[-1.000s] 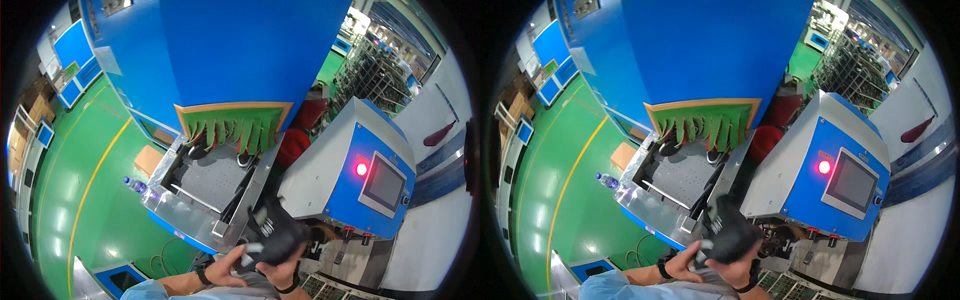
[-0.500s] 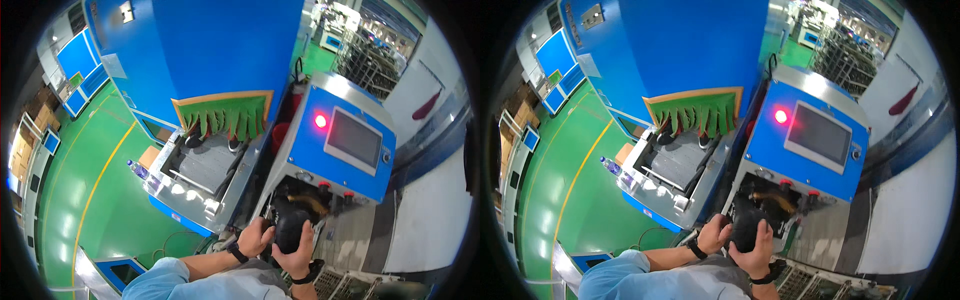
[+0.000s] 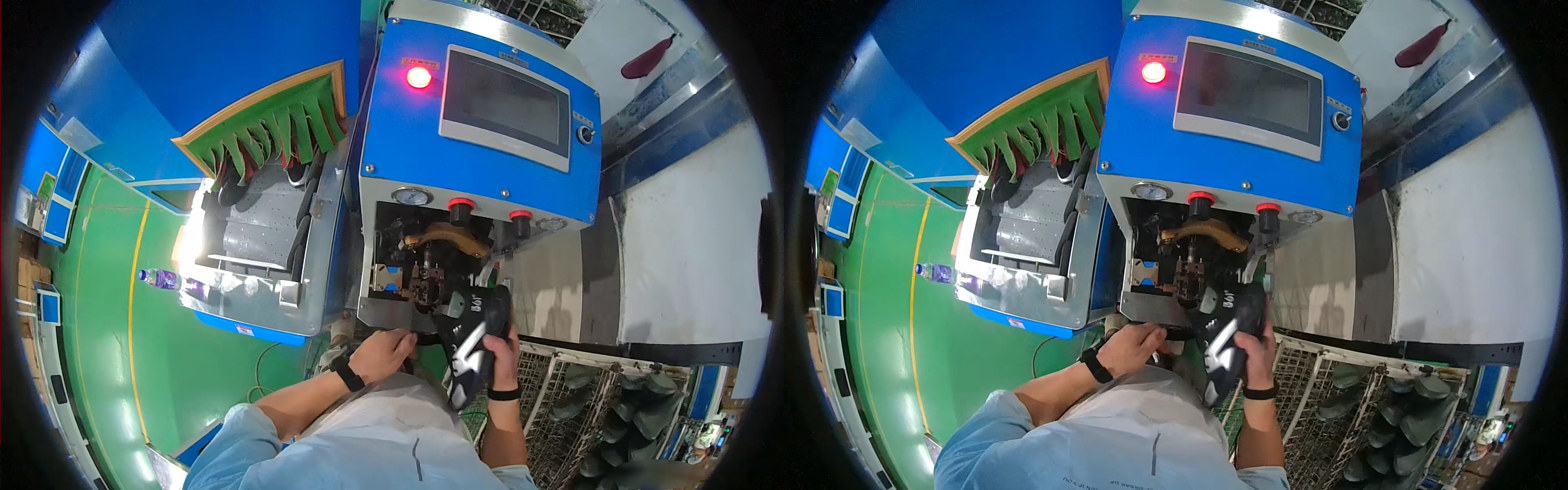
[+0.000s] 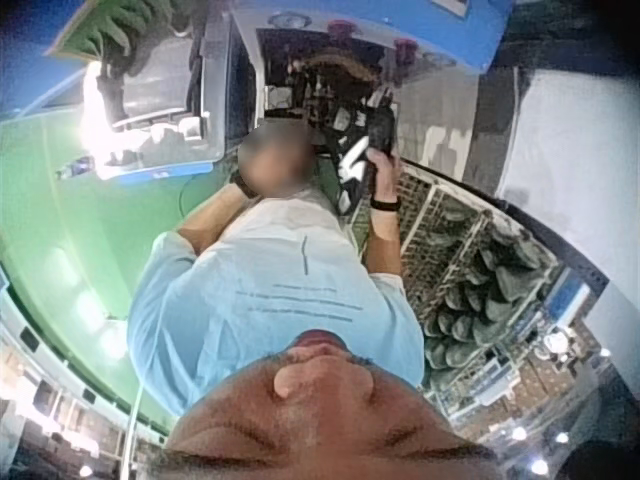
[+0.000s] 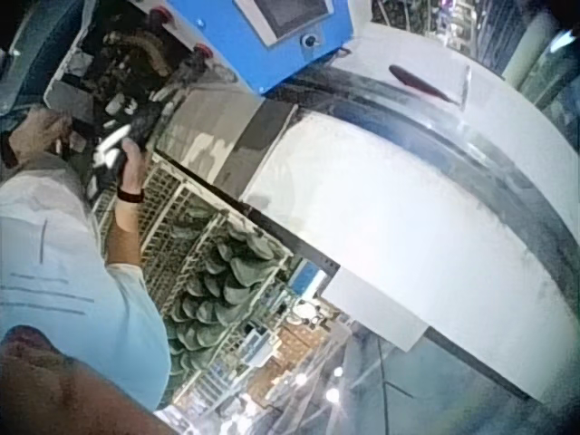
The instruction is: Operating a heat treatment or molding machine to process shoe components.
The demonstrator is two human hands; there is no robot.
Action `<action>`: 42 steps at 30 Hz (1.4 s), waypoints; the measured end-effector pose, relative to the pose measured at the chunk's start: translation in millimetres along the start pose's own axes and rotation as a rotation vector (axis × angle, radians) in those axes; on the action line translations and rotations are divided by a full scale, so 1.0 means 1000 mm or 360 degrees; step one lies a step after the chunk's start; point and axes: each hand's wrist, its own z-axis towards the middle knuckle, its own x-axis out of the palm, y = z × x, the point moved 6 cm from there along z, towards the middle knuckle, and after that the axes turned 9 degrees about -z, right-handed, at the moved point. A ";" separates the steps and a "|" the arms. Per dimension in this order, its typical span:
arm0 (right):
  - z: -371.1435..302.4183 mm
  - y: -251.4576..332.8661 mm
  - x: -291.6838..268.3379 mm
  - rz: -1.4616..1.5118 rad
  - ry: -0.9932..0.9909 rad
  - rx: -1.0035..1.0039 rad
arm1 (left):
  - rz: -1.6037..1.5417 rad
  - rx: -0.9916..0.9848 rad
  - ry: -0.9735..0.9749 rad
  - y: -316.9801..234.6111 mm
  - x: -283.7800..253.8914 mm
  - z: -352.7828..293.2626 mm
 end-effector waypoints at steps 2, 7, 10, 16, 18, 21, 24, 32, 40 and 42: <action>0.014 0.033 0.029 -0.0604 -0.0015 -0.0226 | 0.0645 0.0002 -0.0057 0.020 -0.012 0.000; 0.056 0.034 0.063 -0.1081 0.0062 -0.0187 | 0.0331 -0.0090 -0.0052 0.031 -0.044 -0.002; 0.073 0.030 0.093 -0.1840 0.0062 -0.0275 | 0.0463 -0.0098 -0.0170 0.050 -0.062 0.002; 0.099 0.012 0.112 -0.2388 -0.0042 -0.0157 | 0.0566 -0.0070 -0.0064 0.068 -0.086 0.005; 0.116 0.017 0.115 -0.2413 -0.0035 -0.0111 | 0.0560 0.0052 -0.0119 0.073 -0.092 0.011; 0.114 0.022 0.123 -0.2553 -0.0099 0.0002 | 0.0527 0.0046 -0.0141 0.080 -0.097 0.013; 0.107 0.024 0.130 -0.2454 -0.0115 -0.0040 | 0.0601 0.0034 -0.0185 0.081 -0.103 0.016; 0.075 0.019 0.129 -0.2395 -0.0365 -0.0240 | 0.0481 -0.0060 0.0027 0.074 -0.084 0.029; -0.051 -0.019 0.097 -0.2253 -0.0404 -0.0600 | -0.0758 -0.0752 0.0578 0.046 -0.036 0.030; -0.088 0.014 0.111 -0.2434 -0.0323 -0.0535 | -0.1029 -0.1050 0.0746 0.058 -0.014 0.026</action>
